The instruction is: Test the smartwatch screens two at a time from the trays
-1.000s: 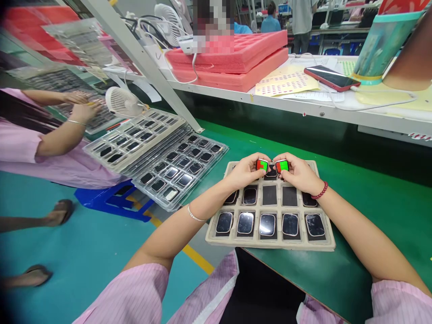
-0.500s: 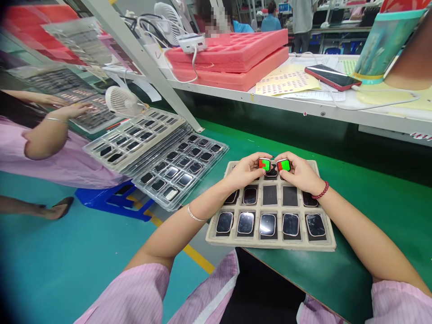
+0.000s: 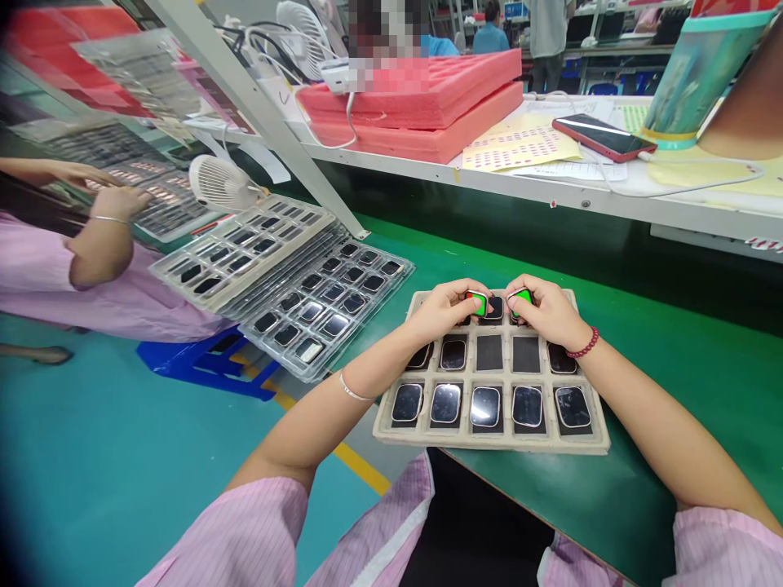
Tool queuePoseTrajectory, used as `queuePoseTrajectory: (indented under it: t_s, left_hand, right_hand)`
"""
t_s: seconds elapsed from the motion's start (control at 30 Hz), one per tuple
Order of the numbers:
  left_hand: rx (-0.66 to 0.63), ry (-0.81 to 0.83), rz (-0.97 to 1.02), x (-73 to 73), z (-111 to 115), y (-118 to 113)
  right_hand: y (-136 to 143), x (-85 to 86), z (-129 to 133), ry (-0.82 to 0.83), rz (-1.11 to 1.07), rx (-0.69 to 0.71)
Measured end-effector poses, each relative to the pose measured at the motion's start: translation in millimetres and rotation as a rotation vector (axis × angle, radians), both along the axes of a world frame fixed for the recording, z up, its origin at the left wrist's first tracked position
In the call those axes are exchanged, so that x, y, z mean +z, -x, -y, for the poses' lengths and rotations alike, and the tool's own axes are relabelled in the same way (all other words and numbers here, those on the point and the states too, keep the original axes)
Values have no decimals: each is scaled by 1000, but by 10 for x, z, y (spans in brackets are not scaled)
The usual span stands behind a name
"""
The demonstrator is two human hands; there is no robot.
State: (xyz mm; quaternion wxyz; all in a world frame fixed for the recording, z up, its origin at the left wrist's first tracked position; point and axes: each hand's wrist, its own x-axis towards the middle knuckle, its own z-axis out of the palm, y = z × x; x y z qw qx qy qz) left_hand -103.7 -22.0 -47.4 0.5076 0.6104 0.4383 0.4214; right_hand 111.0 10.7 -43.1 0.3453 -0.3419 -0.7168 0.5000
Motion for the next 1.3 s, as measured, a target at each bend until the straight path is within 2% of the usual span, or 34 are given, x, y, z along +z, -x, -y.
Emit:
queuePoseTrajectory:
  t_s: [0.23, 0.4, 0.8, 1.0, 1.3]
  left_hand:
    - [45, 75, -23, -21, -25, 15]
    - [-9, 48, -17, -29, -30, 7]
    - [-34, -71, -37, -142, -59, 9]
    - [-5, -79, -90, -126, -58, 2]
    - [4, -53, -52, -72, -39, 11]
  right_hand:
    - [2, 10, 5, 38, -40, -11]
    - [7, -22, -14, 52, -46, -32]
    - [1, -80, -51, 49, -62, -41]
    - [-4, -144, -85, 47, -95, -9]
    - [-4, -106, -67, 36, -65, -11]
